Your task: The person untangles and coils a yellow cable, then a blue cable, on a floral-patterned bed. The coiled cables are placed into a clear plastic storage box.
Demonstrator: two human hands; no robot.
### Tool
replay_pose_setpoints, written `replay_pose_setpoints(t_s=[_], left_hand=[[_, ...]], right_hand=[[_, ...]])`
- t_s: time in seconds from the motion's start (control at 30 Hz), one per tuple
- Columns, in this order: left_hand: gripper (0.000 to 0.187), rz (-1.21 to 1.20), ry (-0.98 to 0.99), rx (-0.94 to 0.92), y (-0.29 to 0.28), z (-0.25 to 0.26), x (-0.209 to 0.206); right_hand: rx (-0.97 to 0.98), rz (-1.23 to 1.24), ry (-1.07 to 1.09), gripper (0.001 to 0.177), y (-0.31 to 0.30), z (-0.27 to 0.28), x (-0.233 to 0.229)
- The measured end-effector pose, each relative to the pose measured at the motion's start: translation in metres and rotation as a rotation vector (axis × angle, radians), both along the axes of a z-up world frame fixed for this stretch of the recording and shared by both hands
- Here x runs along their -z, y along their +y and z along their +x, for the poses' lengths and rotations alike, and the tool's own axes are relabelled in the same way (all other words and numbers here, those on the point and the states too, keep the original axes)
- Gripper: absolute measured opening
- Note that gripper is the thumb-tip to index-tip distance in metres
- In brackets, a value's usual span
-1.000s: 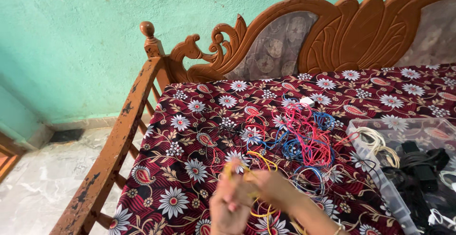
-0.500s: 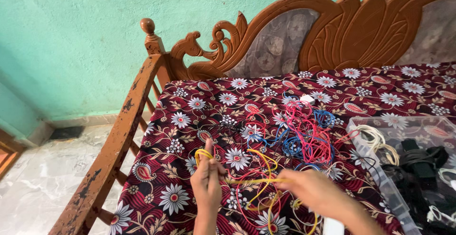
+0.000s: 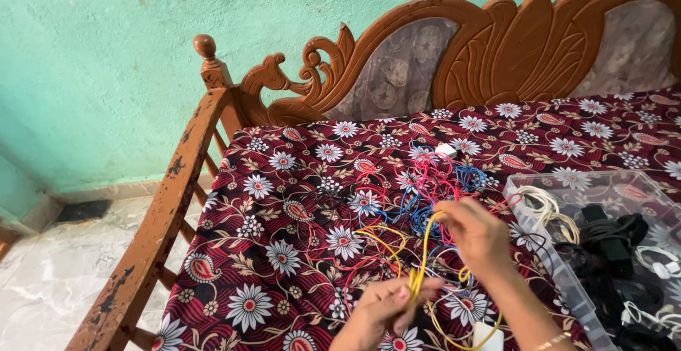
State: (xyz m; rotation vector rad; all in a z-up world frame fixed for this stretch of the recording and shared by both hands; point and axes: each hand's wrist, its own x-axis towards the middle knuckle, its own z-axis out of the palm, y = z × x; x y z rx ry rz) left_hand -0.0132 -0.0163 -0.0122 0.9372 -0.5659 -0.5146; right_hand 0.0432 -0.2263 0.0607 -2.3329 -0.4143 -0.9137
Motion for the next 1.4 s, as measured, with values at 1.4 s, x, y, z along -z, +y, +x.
replay_pose_setpoints(t_s=[1.4], left_hand=[[0.037, 0.198, 0.03, 0.066, 0.023, -0.003, 0.007]], right_hand=[[-0.094, -0.288, -0.091, 0.043, -0.008, -0.009, 0.008]])
